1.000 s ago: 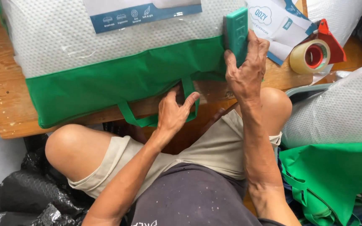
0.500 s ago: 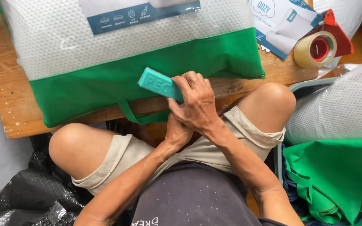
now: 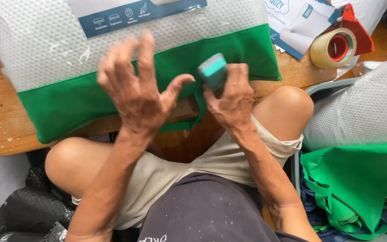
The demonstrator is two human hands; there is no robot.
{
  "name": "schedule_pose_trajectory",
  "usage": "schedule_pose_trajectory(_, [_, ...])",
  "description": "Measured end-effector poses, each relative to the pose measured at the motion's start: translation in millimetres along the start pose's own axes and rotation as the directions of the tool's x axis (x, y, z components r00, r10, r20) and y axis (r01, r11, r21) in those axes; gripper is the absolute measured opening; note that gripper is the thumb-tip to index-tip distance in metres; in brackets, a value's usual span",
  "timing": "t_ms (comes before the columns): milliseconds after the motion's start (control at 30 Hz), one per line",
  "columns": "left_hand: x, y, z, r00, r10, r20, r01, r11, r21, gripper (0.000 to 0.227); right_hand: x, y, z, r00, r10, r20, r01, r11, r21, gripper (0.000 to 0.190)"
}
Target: The person uses a small blue brush to wipe the surface of a packaged pillow, focusing on the green fabric band and the plastic-wrapped top. They flip the pillow over and continue brushing the green fabric on the other side.
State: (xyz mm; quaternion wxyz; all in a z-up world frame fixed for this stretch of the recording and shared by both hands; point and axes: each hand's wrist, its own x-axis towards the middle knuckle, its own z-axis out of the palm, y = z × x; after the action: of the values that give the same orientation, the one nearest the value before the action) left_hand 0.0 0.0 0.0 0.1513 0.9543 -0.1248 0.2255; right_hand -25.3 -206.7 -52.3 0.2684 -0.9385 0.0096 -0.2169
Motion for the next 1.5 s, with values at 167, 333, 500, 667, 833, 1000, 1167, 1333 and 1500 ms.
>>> schedule_pose_trajectory(167, [35, -55, 11, 0.885, -0.289, 0.366, 0.141, 0.913, 0.382, 0.137, 11, 32, -1, 0.998, -0.041, 0.057, 0.051, 0.980, -0.193, 0.046])
schedule_pose_trajectory(333, [27, -62, 14, 0.954, -0.173, 0.245, 0.100, 0.954, 0.282, 0.127, 24, 95, -30, 0.923, 0.384, 0.005, -0.354, 0.857, -0.375, 0.061])
schedule_pose_trajectory(500, [28, -65, 15, 0.966, -0.149, 0.212, 0.092, 0.963, 0.254, 0.125, 28, 30, -33, 0.986, 0.165, 0.014, -0.161, 0.974, -0.160, 0.084])
schedule_pose_trajectory(667, [28, -63, 17, 0.969, -0.140, 0.202, 0.094, 0.971, 0.219, 0.126, 32, 8, 4, 0.982, -0.185, 0.026, 0.185, 0.950, -0.252, 0.095])
schedule_pose_trajectory(833, [21, -63, 26, 0.974, -0.135, 0.182, 0.089, 0.967, 0.240, 0.126, 47, 74, -2, 0.943, 0.312, 0.112, -0.274, 0.923, -0.269, 0.076])
schedule_pose_trajectory(1000, [8, -62, 32, 0.979, -0.136, 0.154, 0.095, 0.964, 0.248, 0.126, 81, 68, -53, 0.689, 0.519, 0.506, -0.381, 0.853, -0.357, 0.074])
schedule_pose_trajectory(1167, [1, -66, 42, 0.982, -0.142, 0.122, 0.108, 0.962, 0.252, 0.125, 122, 78, -79, 0.794, 0.433, 0.427, -0.364, 0.901, -0.237, 0.051])
schedule_pose_trajectory(1333, [1, -62, 47, 0.990, -0.133, 0.056, 0.116, 0.962, 0.246, 0.125, 144, 75, -41, 0.785, 0.282, 0.551, -0.308, 0.950, -0.047, 0.065])
schedule_pose_trajectory(1500, [-2, -61, 50, 0.977, -0.169, 0.129, 0.115, 0.930, 0.350, 0.127, 105, 54, -57, 0.630, 0.445, 0.637, -0.374, 0.892, -0.253, 0.033])
